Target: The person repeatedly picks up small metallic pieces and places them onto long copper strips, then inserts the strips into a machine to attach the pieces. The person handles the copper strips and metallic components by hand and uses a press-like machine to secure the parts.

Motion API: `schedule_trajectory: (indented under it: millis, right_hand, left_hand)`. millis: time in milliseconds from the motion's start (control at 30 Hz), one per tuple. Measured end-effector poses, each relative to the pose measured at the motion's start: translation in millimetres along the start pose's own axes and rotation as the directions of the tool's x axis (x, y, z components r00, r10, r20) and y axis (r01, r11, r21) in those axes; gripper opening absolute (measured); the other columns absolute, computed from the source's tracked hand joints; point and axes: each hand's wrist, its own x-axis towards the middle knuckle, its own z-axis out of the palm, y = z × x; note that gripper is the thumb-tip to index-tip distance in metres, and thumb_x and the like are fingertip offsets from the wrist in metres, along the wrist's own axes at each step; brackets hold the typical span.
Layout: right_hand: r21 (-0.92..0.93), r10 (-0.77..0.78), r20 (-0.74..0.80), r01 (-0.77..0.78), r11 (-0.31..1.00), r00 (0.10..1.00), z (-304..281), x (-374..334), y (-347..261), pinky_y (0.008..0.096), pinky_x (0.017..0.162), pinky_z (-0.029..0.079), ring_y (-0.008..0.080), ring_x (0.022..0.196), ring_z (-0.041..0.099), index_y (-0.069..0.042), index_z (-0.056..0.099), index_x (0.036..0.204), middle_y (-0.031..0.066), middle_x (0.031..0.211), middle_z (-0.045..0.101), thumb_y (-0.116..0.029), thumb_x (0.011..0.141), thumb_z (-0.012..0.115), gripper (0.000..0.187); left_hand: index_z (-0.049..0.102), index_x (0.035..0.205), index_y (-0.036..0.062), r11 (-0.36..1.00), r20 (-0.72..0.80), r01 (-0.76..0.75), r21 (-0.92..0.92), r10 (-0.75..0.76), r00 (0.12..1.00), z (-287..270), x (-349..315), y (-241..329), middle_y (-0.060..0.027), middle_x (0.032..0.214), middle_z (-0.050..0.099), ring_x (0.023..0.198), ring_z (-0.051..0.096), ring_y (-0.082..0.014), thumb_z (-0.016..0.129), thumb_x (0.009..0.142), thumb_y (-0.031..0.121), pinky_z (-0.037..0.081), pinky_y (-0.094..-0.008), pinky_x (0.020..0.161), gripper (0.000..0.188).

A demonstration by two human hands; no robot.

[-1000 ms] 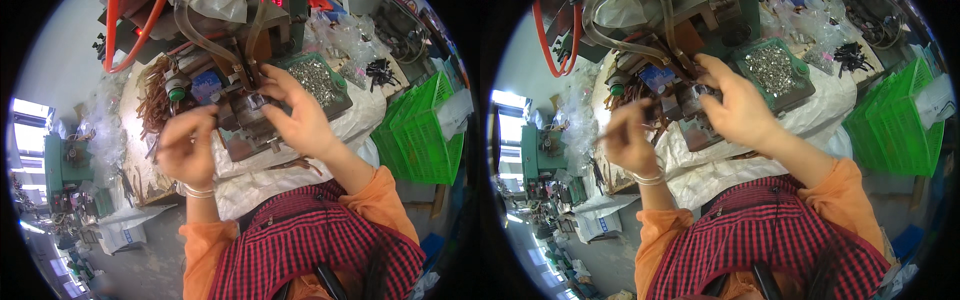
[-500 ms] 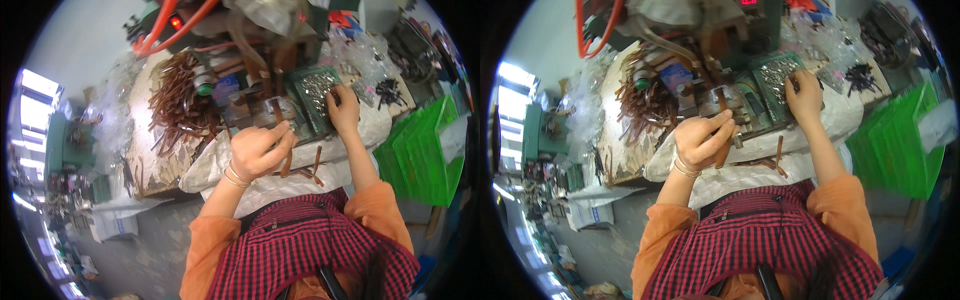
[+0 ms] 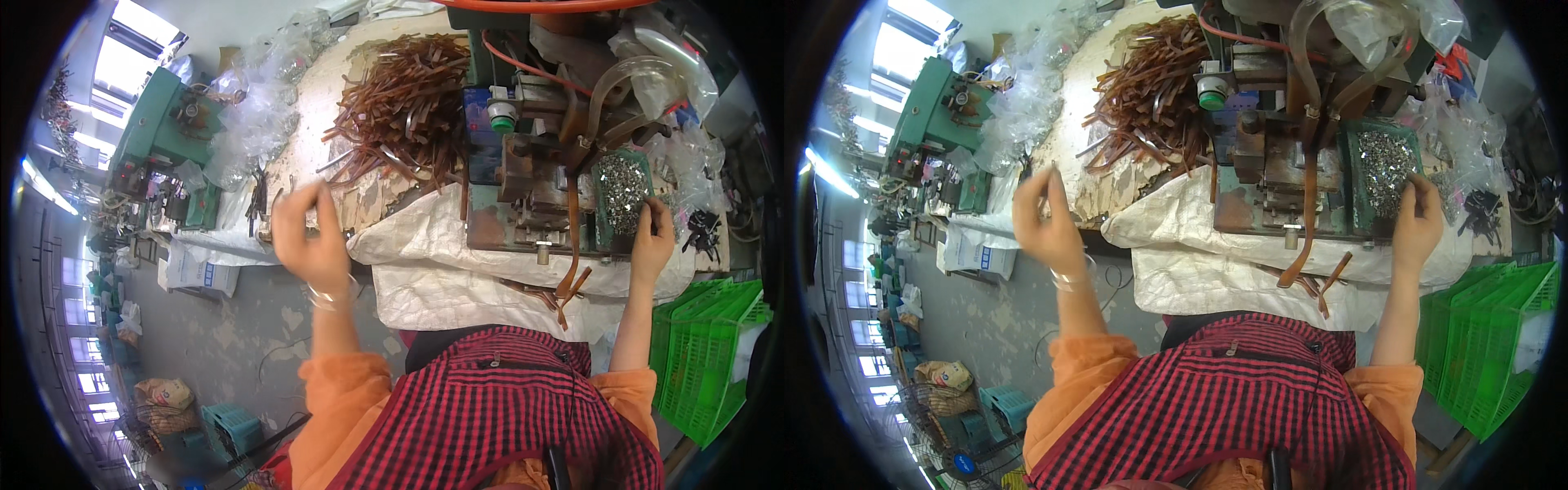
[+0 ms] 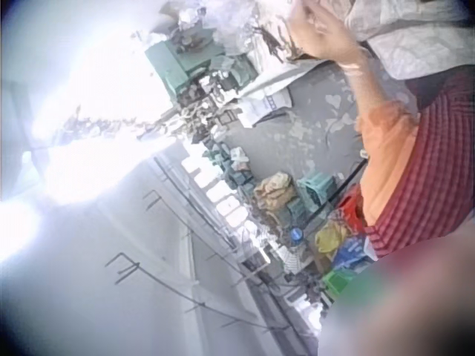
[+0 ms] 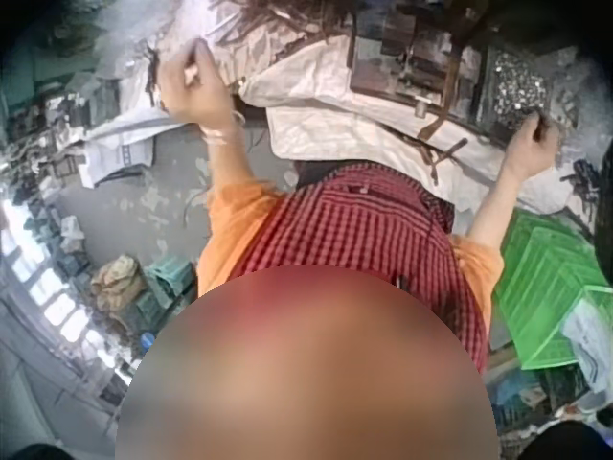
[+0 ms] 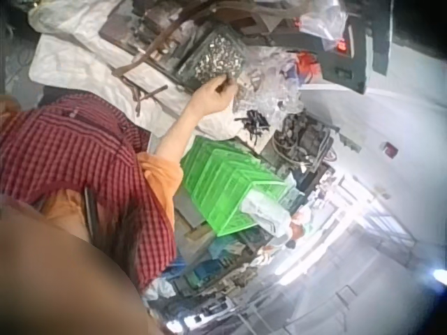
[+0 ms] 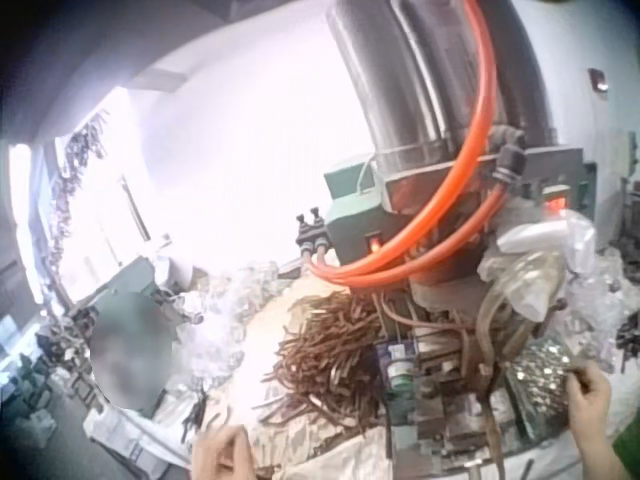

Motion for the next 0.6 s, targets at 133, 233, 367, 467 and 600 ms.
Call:
schedule_trajectory:
  millis: [133, 233, 367, 467, 600]
  right_hand:
    - [0.133, -0.057, 0.05, 0.05, 0.99, 0.997, 32, 9, -34, 0.0274, 0.09, 0.051, 0.0134, 0.099, 0.068, -0.001, 0.068, 0.116, 0.0077, 0.106, 0.072, -0.008, 0.099, 0.065, 0.018]
    - [0.097, -0.038, 0.057, 0.032, 0.995, 0.998, 43, 11, -46, 0.0272, 0.087, 0.052, 0.0127, 0.094, 0.068, -0.001, 0.068, 0.114, 0.0061, 0.1, 0.073, -0.008, 0.099, 0.066, 0.017]
    - [0.035, 0.025, 0.005, -0.025, 0.999, 1.0, 16, 2, -33, 0.0273, 0.087, 0.051, 0.0137, 0.093, 0.067, 0.0, 0.07, 0.11, 0.0067, 0.1, 0.073, -0.008, 0.098, 0.067, 0.015]
    - [-0.214, -0.107, -0.089, 0.085, 0.973, 0.99, -22, -17, -22, 0.0278, 0.088, 0.051, 0.014, 0.095, 0.068, -0.001, 0.073, 0.108, 0.0071, 0.101, 0.074, -0.007, 0.097, 0.068, 0.014]
    - [-0.219, 0.019, -0.229, -0.071, 0.973, 0.973, -68, -44, -3, 0.0296, 0.089, 0.051, 0.0166, 0.097, 0.068, -0.002, 0.076, 0.107, 0.0082, 0.103, 0.075, -0.005, 0.096, 0.068, 0.014]
  left_hand:
    - [0.076, 0.088, 0.0063, 0.938, 0.396, -0.185, 0.293, 0.057, 0.916, 38, 10, -86, -0.0099, 0.092, 0.068, 0.092, 0.061, -0.0313, 0.076, 0.081, 0.011, 0.049, -0.0433, 0.081, 0.009]
    - [0.077, 0.087, 0.0076, 0.831, 0.591, -0.295, 0.472, -0.05, 0.805, 82, -22, -140, -0.01, 0.095, 0.066, 0.097, 0.059, -0.0323, 0.077, 0.079, 0.018, 0.05, -0.045, 0.083, 0.014]
    - [0.078, 0.089, 0.0059, 0.844, 0.569, -0.266, 0.466, -0.055, 0.821, 99, -36, -140, -0.0111, 0.098, 0.067, 0.1, 0.059, -0.0347, 0.078, 0.075, 0.016, 0.051, -0.0459, 0.084, 0.017]
    - [0.079, 0.092, 0.0065, 0.831, 0.582, -0.256, 0.493, -0.096, 0.808, 56, -38, -128, -0.0147, 0.089, 0.069, 0.092, 0.062, -0.0361, 0.072, 0.082, 0.016, 0.051, -0.0456, 0.08, 0.015]
    - [0.07, 0.107, 0.0059, 0.813, 0.614, 0.444, 0.377, -0.578, 0.538, 12, -33, -91, -0.0143, 0.073, 0.072, 0.054, 0.066, -0.0218, 0.065, 0.092, 0.011, 0.05, -0.0359, 0.055, 0.017]
